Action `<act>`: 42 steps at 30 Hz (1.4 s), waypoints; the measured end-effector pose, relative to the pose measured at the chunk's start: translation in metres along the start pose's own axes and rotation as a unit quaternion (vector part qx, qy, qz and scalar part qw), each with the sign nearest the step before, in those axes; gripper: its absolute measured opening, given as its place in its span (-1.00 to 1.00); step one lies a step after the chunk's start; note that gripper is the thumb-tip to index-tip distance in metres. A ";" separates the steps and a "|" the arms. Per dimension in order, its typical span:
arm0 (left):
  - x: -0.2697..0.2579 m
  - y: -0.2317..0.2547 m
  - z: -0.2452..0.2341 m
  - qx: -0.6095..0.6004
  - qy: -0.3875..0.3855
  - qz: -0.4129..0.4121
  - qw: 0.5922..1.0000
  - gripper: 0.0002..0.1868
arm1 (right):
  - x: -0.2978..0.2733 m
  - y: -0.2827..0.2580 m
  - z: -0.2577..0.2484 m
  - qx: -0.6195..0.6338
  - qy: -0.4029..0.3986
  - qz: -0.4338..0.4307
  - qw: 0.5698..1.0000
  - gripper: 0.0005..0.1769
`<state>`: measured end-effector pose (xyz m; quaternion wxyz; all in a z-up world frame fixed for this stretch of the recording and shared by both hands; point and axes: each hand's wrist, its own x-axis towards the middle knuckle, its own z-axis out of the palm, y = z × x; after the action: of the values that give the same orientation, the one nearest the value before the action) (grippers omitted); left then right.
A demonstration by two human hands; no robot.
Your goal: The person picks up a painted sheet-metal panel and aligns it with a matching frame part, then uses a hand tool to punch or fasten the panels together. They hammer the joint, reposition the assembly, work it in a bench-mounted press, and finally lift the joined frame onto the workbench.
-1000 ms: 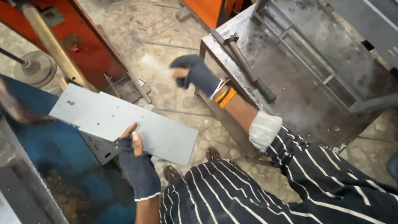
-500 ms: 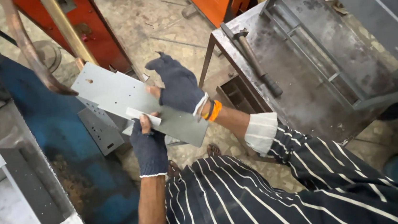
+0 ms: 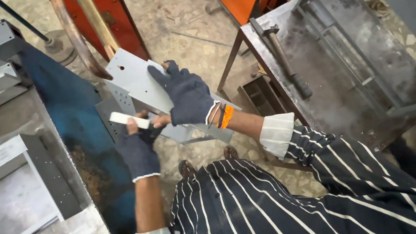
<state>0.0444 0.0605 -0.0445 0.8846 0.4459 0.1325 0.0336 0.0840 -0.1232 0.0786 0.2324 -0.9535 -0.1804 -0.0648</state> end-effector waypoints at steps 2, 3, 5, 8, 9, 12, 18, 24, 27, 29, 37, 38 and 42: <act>0.002 0.022 0.000 0.021 0.015 -0.002 1.000 -0.59 | -0.001 0.002 0.007 -0.020 0.005 -0.007 1.000 0.40; 0.003 0.033 0.000 0.041 0.030 -0.003 0.999 -0.62 | -0.001 0.002 0.010 -0.039 0.009 -0.015 0.999 0.41; 0.016 0.033 -0.012 0.087 0.038 0.018 0.995 -0.64 | -0.001 0.002 0.014 -0.042 0.022 -0.011 0.999 0.33; 0.050 0.021 -0.039 0.184 0.035 0.069 0.980 -0.69 | 0.003 -0.002 0.012 -0.050 0.015 0.005 0.999 0.25; 0.062 0.013 -0.051 0.234 0.026 0.095 0.967 -0.69 | 0.002 -0.003 0.010 -0.055 -0.007 0.020 0.998 0.25; 0.046 0.055 -0.003 0.343 0.064 0.092 0.933 -0.74 | 0.003 0.003 0.018 -0.064 0.038 -0.016 0.997 0.23; 0.069 0.055 -0.013 0.482 -0.004 0.409 0.774 -0.84 | 0.010 -0.004 0.020 -0.038 0.073 -0.029 0.996 0.11; 0.078 0.062 -0.022 0.526 0.017 0.368 0.767 -0.86 | 0.013 -0.009 0.017 -0.044 0.035 0.002 0.998 0.14; 0.087 0.068 -0.023 0.486 -0.035 0.343 0.803 -0.70 | 0.011 -0.002 0.023 -0.030 0.066 -0.035 0.997 0.15; 0.086 0.079 -0.010 0.484 -0.059 0.296 0.822 -0.72 | 0.012 -0.007 0.020 -0.038 0.056 -0.024 0.997 0.13; 0.095 0.089 0.005 0.536 -0.106 0.405 0.733 -0.72 | 0.013 -0.012 0.015 -0.057 0.054 -0.019 0.997 0.08; 0.093 0.092 0.010 0.510 -0.114 0.283 0.804 -0.68 | 0.012 -0.014 0.015 -0.054 0.045 -0.014 0.997 0.09; 0.110 0.081 0.000 0.428 -0.194 0.232 0.852 -0.63 | 0.014 -0.010 0.016 -0.044 0.048 -0.013 0.998 0.13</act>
<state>0.1553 0.1286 -0.0020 0.5808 0.7955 -0.1475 0.0904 0.0943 -0.1029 0.0716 0.1979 -0.9562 -0.1786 -0.1209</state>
